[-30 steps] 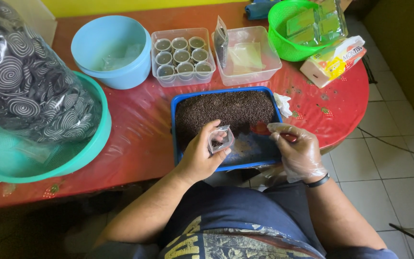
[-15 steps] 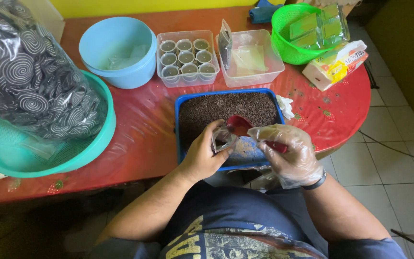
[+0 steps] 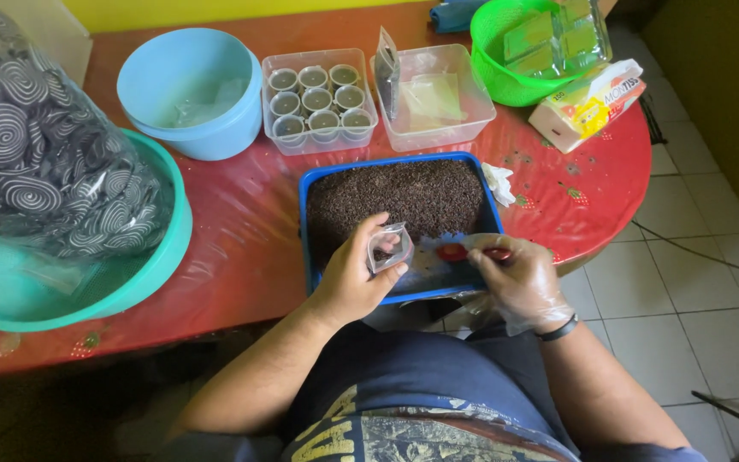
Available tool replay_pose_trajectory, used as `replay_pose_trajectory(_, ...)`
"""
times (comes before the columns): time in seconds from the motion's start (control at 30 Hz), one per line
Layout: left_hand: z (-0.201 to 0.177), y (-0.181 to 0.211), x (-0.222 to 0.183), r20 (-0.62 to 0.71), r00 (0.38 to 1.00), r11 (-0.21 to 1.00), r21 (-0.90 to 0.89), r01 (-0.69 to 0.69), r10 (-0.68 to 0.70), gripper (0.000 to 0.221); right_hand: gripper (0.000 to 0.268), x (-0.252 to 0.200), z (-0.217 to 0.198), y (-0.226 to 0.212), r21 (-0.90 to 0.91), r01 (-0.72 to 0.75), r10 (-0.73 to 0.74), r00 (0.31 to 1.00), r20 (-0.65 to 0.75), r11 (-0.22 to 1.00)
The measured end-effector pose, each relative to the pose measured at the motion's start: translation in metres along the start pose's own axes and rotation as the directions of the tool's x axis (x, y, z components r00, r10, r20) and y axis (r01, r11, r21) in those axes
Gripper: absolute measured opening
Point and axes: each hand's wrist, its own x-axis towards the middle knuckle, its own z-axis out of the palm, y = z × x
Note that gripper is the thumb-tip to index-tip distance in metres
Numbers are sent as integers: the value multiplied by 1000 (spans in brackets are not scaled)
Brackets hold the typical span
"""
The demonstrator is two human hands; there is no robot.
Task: The person fills small plastic bags with chocolate sprinkles using a small red scoop, handling the bags and the scoop with gloved hands.
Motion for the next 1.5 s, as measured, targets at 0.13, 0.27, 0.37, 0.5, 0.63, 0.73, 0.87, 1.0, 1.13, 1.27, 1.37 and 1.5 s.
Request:
replay_pose_trajectory(0.13, 1, -1, -1, -10, 1000, 1000, 18, 6, -6, 68, 13, 4, -2, -20, -67, 53, -51, 998, 38, 996)
replay_pose_trajectory(0.27, -2, 2, 0, -2, 1000, 999, 25, 21, -21, 67, 12, 13, 7, -17, -63, -75, 76, 997, 18, 995)
replay_pose_trajectory(0.37, -3, 2, 1, 1, 1000, 1000, 19, 21, -21, 67, 13, 18, 9, -9, -35, -78, 78, 997, -8, 996)
replay_pose_trajectory(0.5, -3, 5, -1, 1, 1000, 1000, 9, 24, -24, 67, 13, 20, 7, -9, 79, -82, 87, 994, -60, 993)
replay_pose_trajectory(0.63, -2, 4, -1, -8, 999, 999, 11, 32, -32, 68, 9, 14, -15, -47, 407, 80, -55, 996, -72, 910)
replay_pose_trajectory(0.73, -1, 6, 1, -24, 1000, 999, 42, 21, -20, 68, 11, 11, -15, -73, 607, 175, -103, 983, -152, 775)
replay_pose_trajectory(0.87, 2, 11, 4, -31, 999, 999, 43, 26, -24, 71, 8, 16, -13, -77, 618, 372, -422, 904, -71, 693)
replay_pose_trajectory(1.0, 0, 11, 2, -30, 999, 998, 51, 34, -33, 75, 12, 9, -7, -89, 521, 269, -252, 962, -104, 810)
replay_pose_trajectory(1.13, -1, 4, -1, -30, 999, 999, 42, 22, -21, 72, 9, 18, -8, -59, 447, 164, -115, 984, -135, 879)
replay_pose_trajectory(1.27, 0, 2, -2, -9, 1000, 999, 22, 27, -26, 70, 10, 17, 12, -19, 324, 62, -50, 998, -45, 944)
replay_pose_trajectory(1.37, -1, 3, -1, -10, 1000, 999, 43, 20, -20, 70, 9, 18, 20, -9, 234, 23, -23, 1000, -4, 972)
replay_pose_trajectory(1.5, -1, 6, -1, -16, 1000, 998, 49, 26, -26, 68, 8, 21, 30, -3, 4, -12, 12, 999, -51, 1000)
